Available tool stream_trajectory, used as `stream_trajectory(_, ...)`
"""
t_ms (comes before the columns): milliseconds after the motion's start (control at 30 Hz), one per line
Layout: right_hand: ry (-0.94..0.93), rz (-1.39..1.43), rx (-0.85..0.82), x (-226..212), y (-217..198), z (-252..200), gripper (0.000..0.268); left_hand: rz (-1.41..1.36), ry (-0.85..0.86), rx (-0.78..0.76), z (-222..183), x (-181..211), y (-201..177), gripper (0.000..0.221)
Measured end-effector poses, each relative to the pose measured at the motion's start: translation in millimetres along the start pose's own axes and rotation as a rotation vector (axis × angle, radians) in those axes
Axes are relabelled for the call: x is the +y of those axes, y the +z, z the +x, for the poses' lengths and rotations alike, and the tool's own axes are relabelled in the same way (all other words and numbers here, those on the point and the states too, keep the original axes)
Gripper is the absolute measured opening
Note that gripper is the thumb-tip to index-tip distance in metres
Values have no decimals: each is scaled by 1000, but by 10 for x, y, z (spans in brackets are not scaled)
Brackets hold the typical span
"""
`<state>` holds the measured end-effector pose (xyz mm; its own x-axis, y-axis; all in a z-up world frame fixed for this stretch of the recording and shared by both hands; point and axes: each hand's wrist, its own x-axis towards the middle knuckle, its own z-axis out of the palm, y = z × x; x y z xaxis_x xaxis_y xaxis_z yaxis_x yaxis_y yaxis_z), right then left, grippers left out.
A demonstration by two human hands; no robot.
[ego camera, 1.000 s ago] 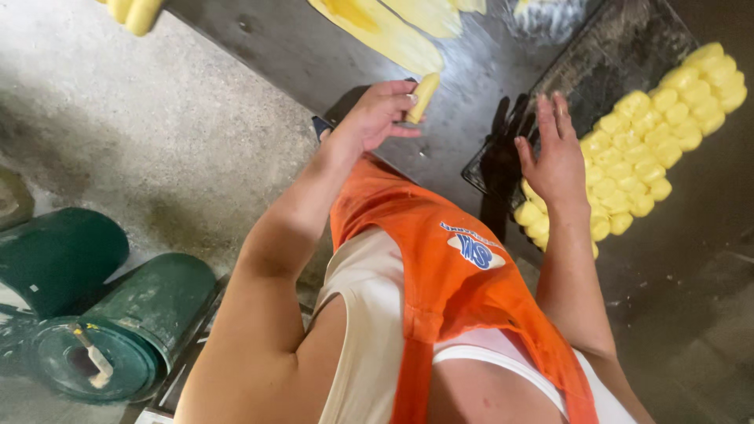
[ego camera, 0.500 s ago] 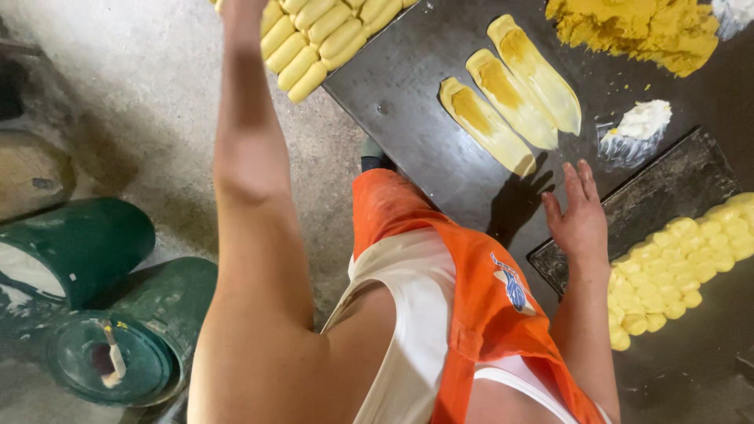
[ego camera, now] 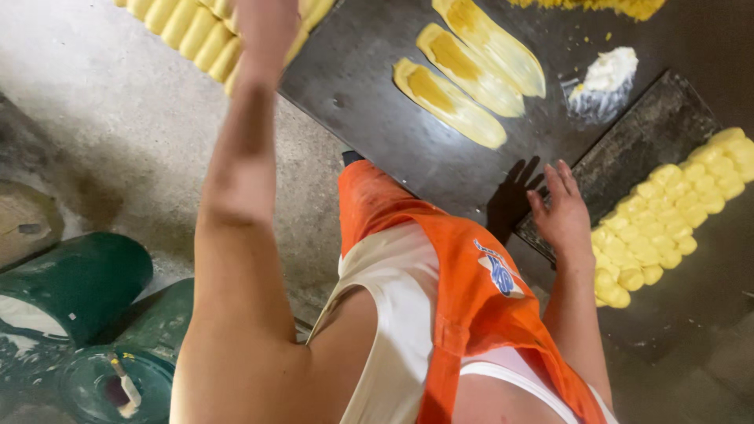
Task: The person prepares bread dough by rolling out small portions of yellow dough into long, flat strips, applying a yellow spread to the surface of each strip, and arranging the rolled strips onto a large metal tray.
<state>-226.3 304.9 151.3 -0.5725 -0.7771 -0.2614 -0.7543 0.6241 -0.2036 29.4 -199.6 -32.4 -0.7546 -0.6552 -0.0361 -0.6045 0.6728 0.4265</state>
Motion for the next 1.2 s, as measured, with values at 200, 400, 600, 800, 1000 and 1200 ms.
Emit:
stream_trajectory(200, -31, 51, -1, 357, -88, -275, 55, 74, -252, 110, -472, 2156, 523, 80)
stream_trajectory(400, -75, 52, -21, 915, -210, -551, 54, -21, 147, -159, -1280, 3820, 1030, 79)
stream_trajectory(600, -99, -1, -16, 1240, -531, -831, 54, 109, -264, -230, -708, 3071, 803, 62)
stream_trajectory(800, -89, -31, -43, 1462, -669, -878, 54, 191, 206, -46, -1363, 4382, 1427, 76)
stream_trajectory(1000, -97, -16, 13, 1527, -721, -891, 54, 147, 51, -24, -919, 3350, 1331, 76)
stream_trajectory(1200, -103, 33, 20, 1294, -597, -791, 54, -124, 25, -14, -1145, 4078, 1414, 68)
